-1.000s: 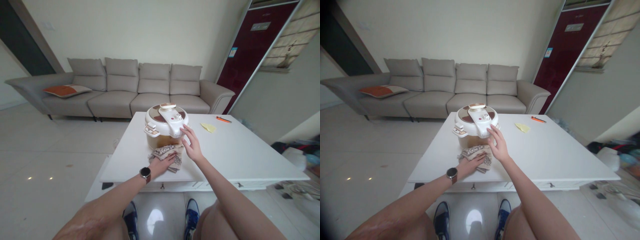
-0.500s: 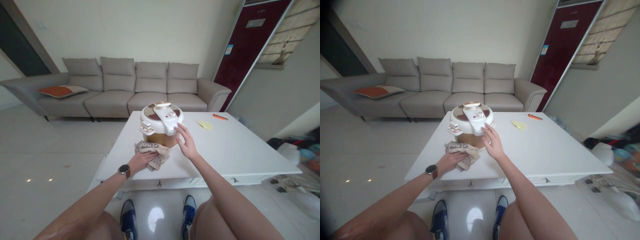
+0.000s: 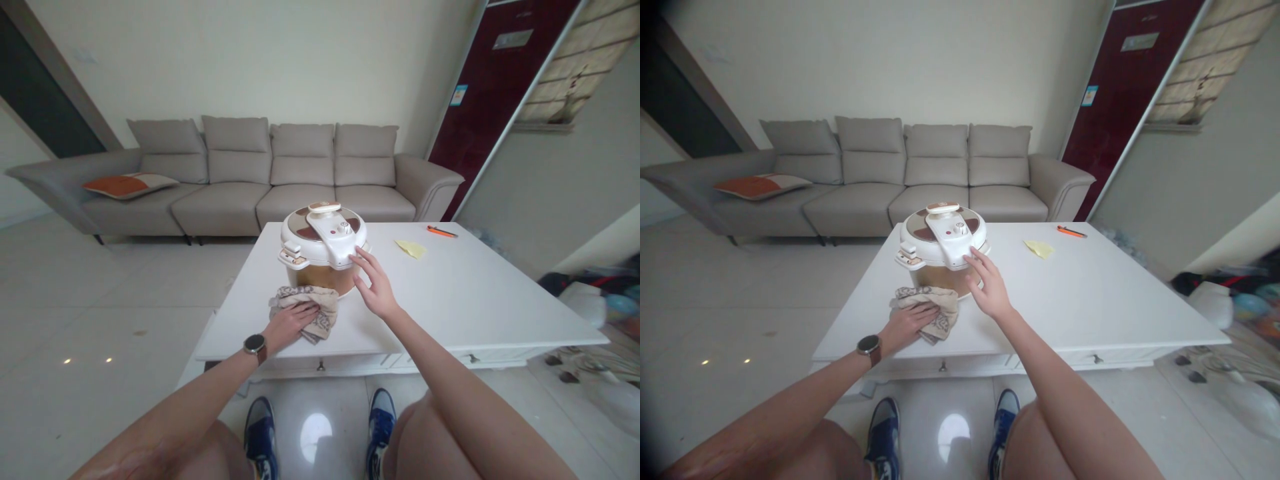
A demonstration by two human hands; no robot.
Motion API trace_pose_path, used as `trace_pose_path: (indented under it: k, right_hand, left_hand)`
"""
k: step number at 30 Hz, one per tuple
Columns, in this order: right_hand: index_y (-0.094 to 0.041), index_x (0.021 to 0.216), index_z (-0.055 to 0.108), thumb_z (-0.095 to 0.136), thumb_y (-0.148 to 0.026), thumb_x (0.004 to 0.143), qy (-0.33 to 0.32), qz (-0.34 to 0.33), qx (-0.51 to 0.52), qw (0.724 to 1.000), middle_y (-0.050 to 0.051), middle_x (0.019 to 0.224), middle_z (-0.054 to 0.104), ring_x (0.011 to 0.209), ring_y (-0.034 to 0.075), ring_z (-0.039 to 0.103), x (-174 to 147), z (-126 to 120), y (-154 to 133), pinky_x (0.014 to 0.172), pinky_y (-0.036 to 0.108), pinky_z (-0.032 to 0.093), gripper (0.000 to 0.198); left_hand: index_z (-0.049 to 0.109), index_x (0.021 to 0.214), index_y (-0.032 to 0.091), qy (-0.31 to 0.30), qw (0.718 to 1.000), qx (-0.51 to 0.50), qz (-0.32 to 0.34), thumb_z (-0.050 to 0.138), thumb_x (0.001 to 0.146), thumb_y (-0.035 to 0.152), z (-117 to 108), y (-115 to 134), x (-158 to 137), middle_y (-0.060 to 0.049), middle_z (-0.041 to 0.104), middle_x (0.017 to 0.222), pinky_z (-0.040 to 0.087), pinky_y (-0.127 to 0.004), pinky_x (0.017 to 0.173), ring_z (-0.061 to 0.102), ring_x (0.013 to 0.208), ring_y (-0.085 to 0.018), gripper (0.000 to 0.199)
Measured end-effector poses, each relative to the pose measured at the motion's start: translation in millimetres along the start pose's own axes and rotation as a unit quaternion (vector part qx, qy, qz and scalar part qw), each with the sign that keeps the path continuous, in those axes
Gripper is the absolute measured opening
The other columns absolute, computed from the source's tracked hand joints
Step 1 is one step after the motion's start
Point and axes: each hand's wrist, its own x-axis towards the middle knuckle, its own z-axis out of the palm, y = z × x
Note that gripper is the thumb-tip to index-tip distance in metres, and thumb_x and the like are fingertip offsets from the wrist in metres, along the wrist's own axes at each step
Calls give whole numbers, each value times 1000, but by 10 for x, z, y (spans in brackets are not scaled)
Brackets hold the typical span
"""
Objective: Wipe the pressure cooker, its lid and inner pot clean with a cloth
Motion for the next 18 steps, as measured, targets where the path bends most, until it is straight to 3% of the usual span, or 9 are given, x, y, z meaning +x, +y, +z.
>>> trace_pose_path:
  k: [7, 12, 18]
  right_hand:
    - [-30, 141, 61, 55, -33, 101, 11, 0, 1, 1000, 10, 155, 52, 143, 30, 51, 18, 26, -29, 120, 56, 40, 41]
    - [-30, 142, 61, 54, -34, 102, 16, 0, 0, 1000, 10, 155, 52, 144, 30, 50, 22, 37, -41, 121, 56, 39, 41]
    - [-31, 142, 61, 53, -36, 102, 9, 11, -4, 1000, 10, 156, 52, 144, 31, 49, 11, 20, -36, 120, 56, 39, 41]
  left_hand:
    - [55, 146, 17, -12, 999, 1, -40, 45, 89, -2, 162, 475, 516, -9, 52, 159, 38, -35, 123, 38, 154, -16, 61]
    - [58, 141, 15, 5, 999, 22, -41, 42, 91, -1, 317, 610, 799, -11, 51, 159, 29, -41, 128, 39, 153, -20, 55]
    - [55, 146, 16, 22, 998, 16, -49, 40, 88, -5, 199, 586, 740, -12, 53, 157, 45, -41, 118, 48, 148, -20, 63]
